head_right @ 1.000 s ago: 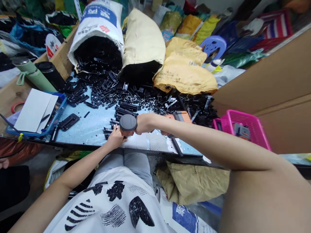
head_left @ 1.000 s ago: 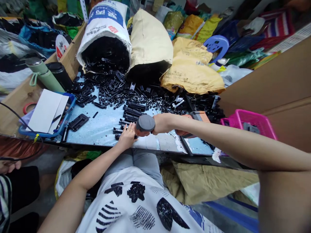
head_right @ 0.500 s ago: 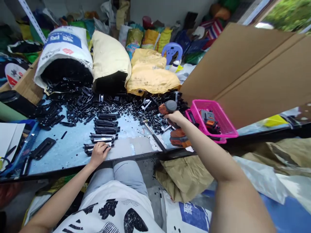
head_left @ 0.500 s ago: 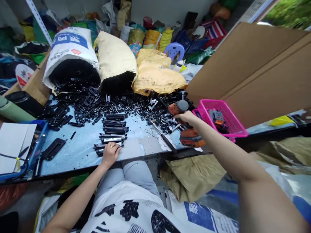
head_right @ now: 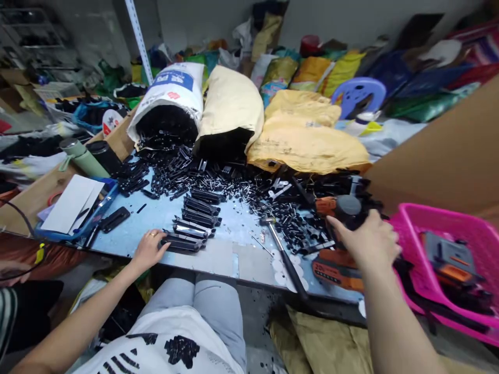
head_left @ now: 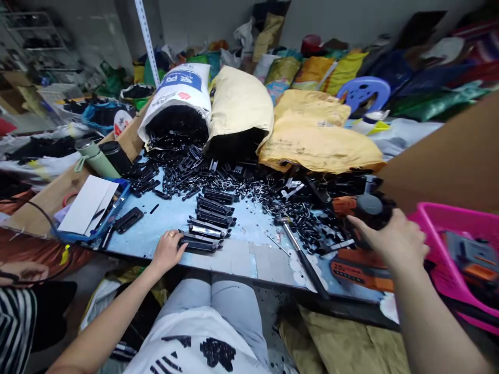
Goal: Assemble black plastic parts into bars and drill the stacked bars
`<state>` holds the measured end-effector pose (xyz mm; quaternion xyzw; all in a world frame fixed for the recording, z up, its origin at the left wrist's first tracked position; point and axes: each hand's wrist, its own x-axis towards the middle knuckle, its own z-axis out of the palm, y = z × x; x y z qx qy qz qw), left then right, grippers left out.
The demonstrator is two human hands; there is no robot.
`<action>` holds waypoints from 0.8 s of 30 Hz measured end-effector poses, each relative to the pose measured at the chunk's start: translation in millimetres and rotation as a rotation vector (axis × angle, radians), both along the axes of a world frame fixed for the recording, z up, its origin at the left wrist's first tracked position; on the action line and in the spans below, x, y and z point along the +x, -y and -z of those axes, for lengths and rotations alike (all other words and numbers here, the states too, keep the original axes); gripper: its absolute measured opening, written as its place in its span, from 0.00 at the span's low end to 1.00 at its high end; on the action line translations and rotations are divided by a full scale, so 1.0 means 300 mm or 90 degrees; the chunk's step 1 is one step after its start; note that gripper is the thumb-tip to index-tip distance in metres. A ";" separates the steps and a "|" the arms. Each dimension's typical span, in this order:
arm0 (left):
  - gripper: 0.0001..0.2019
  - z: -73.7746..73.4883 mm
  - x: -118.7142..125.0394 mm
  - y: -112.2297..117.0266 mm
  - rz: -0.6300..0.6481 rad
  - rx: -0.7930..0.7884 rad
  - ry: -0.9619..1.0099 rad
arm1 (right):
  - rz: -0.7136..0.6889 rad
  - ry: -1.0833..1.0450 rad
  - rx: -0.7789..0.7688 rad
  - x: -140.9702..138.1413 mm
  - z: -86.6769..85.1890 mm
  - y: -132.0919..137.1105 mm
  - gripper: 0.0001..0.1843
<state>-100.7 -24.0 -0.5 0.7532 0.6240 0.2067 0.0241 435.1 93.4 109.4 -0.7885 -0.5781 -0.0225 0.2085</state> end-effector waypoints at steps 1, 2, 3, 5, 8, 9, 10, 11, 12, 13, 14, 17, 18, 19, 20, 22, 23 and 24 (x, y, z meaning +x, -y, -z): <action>0.10 0.010 -0.027 0.013 0.010 -0.010 0.021 | 0.044 0.047 0.075 -0.060 -0.011 0.021 0.38; 0.09 0.022 -0.045 0.023 0.022 -0.017 0.045 | 0.040 0.079 0.141 -0.139 -0.017 0.031 0.37; 0.09 0.035 -0.054 0.030 0.027 -0.020 0.069 | -0.015 0.085 0.177 -0.233 -0.017 0.028 0.33; 0.08 0.057 -0.054 0.034 0.010 -0.014 0.107 | -0.213 0.041 0.134 -0.457 0.008 -0.017 0.26; 0.08 0.065 -0.037 0.023 -0.005 -0.009 0.151 | -0.507 0.045 -0.056 -0.800 0.083 -0.145 0.20; 0.08 0.060 -0.034 0.019 -0.002 -0.013 0.162 | -0.548 0.082 -0.099 -0.896 0.106 -0.191 0.19; 0.08 0.053 -0.033 0.016 -0.001 -0.019 0.167 | -0.577 0.116 -0.139 -0.976 0.125 -0.232 0.18; 0.08 0.046 -0.034 0.014 -0.003 -0.026 0.167 | -0.592 0.145 -0.166 -1.039 0.139 -0.268 0.18; 0.08 0.038 -0.036 0.013 -0.007 -0.033 0.164 | -0.597 0.164 -0.185 -1.086 0.149 -0.295 0.18; 0.08 0.033 -0.039 0.014 -0.013 -0.039 0.162 | -0.602 0.174 -0.198 -1.116 0.156 -0.313 0.17; 0.08 0.030 -0.041 0.015 -0.020 -0.043 0.163 | -0.607 0.179 -0.204 -1.133 0.162 -0.324 0.16; 0.08 0.042 -0.038 0.020 -0.038 -0.057 0.196 | -0.615 0.194 -0.215 -1.130 0.184 -0.322 0.15; 0.08 0.049 -0.034 0.022 -0.040 -0.062 0.212 | -0.608 0.200 -0.213 -1.121 0.193 -0.318 0.15; 0.08 0.055 -0.028 0.023 -0.040 -0.067 0.226 | -0.596 0.208 -0.209 -1.110 0.202 -0.315 0.16; 0.08 0.056 -0.024 0.025 -0.041 -0.067 0.239 | -0.580 0.218 -0.204 -1.099 0.212 -0.313 0.17; 0.11 0.032 -0.025 0.024 -0.049 -0.053 0.278 | -0.555 0.239 -0.198 -1.080 0.229 -0.315 0.18; 0.16 0.003 -0.035 0.020 -0.063 -0.033 0.315 | -0.556 0.244 -0.197 -1.072 0.235 -0.318 0.19; 0.22 -0.037 -0.054 0.014 -0.084 -0.002 0.369 | -0.567 0.246 -0.197 -1.066 0.241 -0.321 0.19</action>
